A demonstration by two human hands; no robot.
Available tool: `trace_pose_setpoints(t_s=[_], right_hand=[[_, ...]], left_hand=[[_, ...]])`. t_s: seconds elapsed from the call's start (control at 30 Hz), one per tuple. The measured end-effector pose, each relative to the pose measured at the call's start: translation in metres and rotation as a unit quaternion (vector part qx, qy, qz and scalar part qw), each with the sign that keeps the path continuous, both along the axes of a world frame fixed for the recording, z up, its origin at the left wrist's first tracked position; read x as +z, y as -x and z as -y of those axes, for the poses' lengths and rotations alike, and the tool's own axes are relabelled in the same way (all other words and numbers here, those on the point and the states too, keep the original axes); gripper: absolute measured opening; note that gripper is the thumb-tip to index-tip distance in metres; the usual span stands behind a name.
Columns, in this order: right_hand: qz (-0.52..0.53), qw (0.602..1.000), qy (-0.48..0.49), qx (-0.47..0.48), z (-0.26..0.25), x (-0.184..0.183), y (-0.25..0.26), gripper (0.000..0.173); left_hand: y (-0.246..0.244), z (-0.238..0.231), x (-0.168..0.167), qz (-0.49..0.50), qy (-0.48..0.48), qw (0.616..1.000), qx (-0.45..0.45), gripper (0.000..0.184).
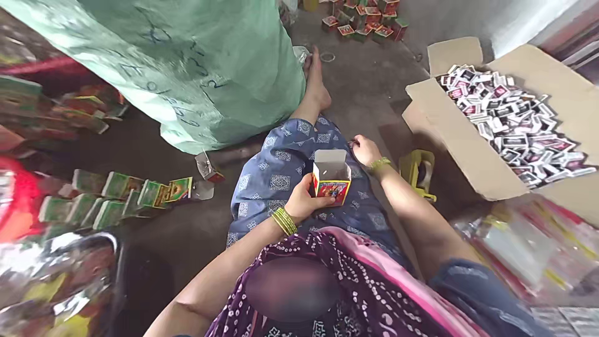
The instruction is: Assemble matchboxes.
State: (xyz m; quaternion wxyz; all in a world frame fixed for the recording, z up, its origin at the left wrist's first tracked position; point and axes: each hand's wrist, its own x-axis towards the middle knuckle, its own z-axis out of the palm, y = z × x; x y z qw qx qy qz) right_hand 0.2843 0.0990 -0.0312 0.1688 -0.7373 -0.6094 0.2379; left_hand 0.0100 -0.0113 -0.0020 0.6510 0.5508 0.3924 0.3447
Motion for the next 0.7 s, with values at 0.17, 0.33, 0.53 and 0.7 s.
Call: trace_pose_setpoints(t_s=[0.17, 0.33, 0.53, 0.7], right_hand=[[0.122, 0.984, 0.07, 0.104, -0.046, -0.06, -0.019, 0.05], [0.14, 0.983, 0.01, 0.115, -0.019, -0.078, -0.03, 0.039], [0.026, 0.998, 0.056, -0.022, 0.08, -0.045, -0.034, 0.031], [-0.133, 0.975, -0.038, -0.171, 0.133, -0.009, -0.035, 0.043]], left_hand=[[0.001, -0.001, -0.003, -0.002, -0.025, 0.999, -0.034, 0.087], [-0.001, -0.002, -0.007, -0.023, -0.048, 0.998, -0.034, 0.1], [0.0, -0.004, -0.01, -0.037, -0.068, 0.996, -0.049, 0.088], [0.001, 0.002, -0.009, -0.041, -0.074, 0.995, -0.048, 0.084]])
